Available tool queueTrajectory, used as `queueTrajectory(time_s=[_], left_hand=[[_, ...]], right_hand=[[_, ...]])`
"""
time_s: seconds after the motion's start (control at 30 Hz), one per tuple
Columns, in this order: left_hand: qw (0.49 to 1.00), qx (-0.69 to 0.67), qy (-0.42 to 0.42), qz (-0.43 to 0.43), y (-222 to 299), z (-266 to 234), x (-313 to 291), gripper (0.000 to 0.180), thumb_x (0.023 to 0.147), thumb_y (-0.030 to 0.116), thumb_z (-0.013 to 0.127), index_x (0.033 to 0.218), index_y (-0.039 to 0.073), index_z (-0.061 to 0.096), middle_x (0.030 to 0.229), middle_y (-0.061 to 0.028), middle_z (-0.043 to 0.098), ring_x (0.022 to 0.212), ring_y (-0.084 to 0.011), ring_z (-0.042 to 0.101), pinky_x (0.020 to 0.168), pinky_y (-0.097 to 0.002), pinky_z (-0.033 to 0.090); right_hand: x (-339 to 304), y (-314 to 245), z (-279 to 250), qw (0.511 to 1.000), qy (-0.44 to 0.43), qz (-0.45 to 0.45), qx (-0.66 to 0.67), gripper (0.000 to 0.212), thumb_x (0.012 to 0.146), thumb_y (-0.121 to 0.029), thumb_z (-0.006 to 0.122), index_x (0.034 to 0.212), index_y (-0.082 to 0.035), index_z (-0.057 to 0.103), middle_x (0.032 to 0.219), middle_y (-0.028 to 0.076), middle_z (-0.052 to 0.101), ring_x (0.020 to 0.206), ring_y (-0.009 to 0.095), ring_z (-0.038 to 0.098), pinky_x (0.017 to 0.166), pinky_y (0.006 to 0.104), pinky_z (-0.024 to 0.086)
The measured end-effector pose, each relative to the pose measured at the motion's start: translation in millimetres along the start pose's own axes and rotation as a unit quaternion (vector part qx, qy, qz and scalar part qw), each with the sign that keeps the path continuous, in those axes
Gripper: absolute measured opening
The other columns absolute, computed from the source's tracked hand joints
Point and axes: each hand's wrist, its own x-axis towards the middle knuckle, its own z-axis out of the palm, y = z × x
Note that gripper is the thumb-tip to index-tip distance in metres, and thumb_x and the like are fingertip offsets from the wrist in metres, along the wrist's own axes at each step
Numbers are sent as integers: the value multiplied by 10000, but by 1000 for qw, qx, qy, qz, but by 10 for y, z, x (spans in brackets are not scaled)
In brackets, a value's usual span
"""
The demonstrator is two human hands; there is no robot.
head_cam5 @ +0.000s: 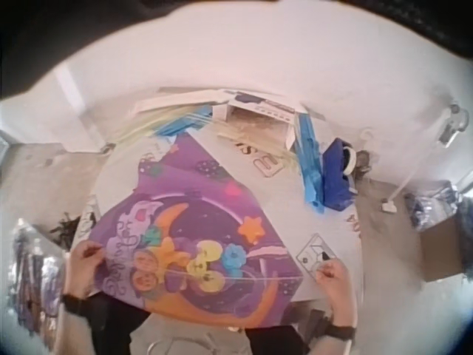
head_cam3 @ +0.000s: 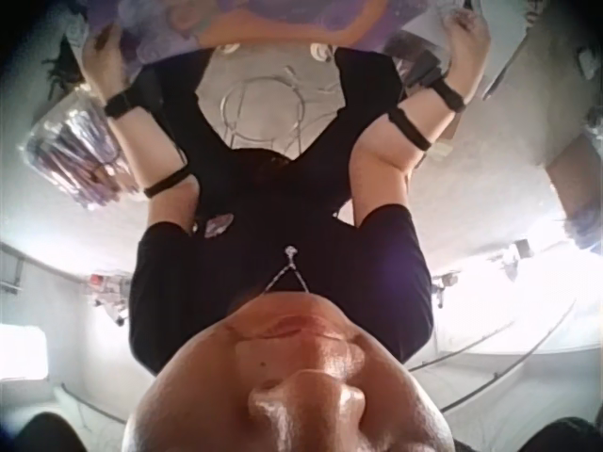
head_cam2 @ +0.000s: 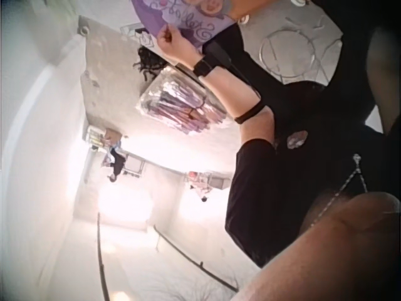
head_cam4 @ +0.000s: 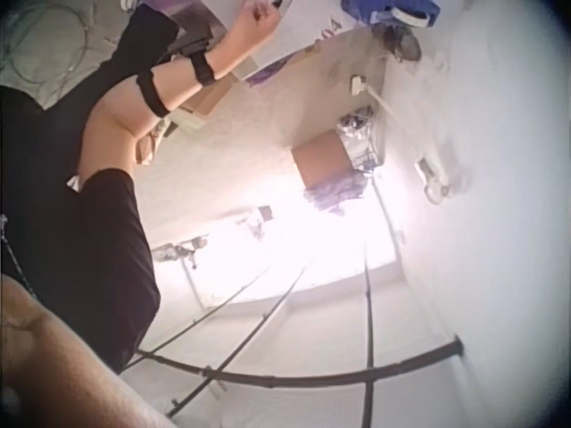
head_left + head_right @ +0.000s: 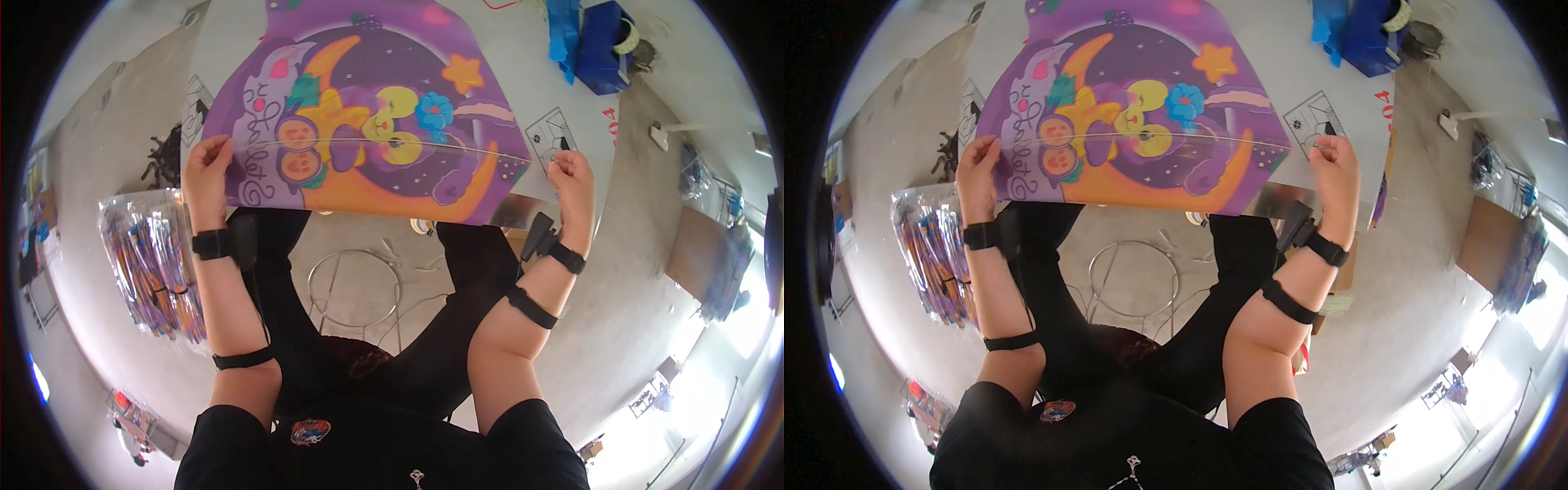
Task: The person unfolds a purple kite sail on a table, smooths it out, and inserts a thin rod into the sail's pockets. They then pull tape from a dispenser and apply pieces to secure the rod to the sail.
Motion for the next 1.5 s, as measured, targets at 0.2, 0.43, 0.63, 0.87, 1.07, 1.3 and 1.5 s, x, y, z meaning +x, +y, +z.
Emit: queueTrajectory(time_s=[0.2, 0.43, 0.63, 0.87, 1.07, 1.3, 1.5], left_hand=[[999, 47, 3, -21, 114, 49, -34, 166, 835, 110, 697, 953, -5, 672, 806, -16, 646, 728, -80, 578, 678, -208, 453], [999, 22, 24, -28, 163, 106, -75, 144, 835, 112, 694, 930, 6, 673, 796, -1, 631, 726, -63, 555, 656, -205, 440], [998, -3, 28, -59, 209, 87, -106, 112, 829, 98, 694, 896, 14, 662, 786, 14, 627, 725, -60, 561, 667, -200, 449], [992, 114, 36, 41, 121, 111, -77, 83, 817, 76, 686, 875, 24, 658, 739, 1, 631, 678, -72, 568, 643, -225, 466], [983, 162, 37, 73, 152, 129, -100, 99, 803, 78, 692, 874, 19, 658, 736, -28, 643, 666, -99, 582, 634, -243, 472], [980, 187, 34, 66, 181, 145, -115, 114, 792, 88, 701, 874, 20, 662, 725, -44, 648, 658, -119, 594, 629, -255, 477], [973, 214, 31, 83, 149, 154, -100, 122, 795, 108, 704, 880, 27, 668, 736, -54, 660, 667, -136, 615, 633, -271, 485]], right_hand=[[53, 134, -59, 999, -17, -15, -24, 216, 832, 0, 622, 1045, -9, 589, 851, 32, 607, 760, 104, 557, 706, 233, 454], [40, 97, -95, 999, -32, -7, -13, 194, 846, -6, 607, 1039, -24, 587, 830, 14, 585, 749, 88, 536, 675, 218, 427], [57, 100, -51, 999, -27, 0, -19, 164, 855, -17, 599, 1017, -38, 586, 817, -7, 571, 719, 74, 508, 634, 212, 392], [78, 115, -74, 999, -27, -6, -19, 156, 857, -20, 597, 1011, -44, 581, 811, -6, 573, 712, 71, 505, 636, 214, 396], [78, 112, -52, 1000, -19, 3, -20, 154, 852, -19, 600, 1004, -44, 579, 808, -9, 576, 707, 70, 501, 632, 212, 392], [87, 130, -67, 1000, -19, 2, -15, 169, 844, -10, 602, 1009, -38, 580, 801, -11, 568, 715, 73, 503, 642, 213, 402], [83, 132, -84, 1000, -16, -15, -12, 191, 831, 9, 610, 1018, -19, 578, 809, 6, 570, 732, 89, 520, 691, 216, 432]])
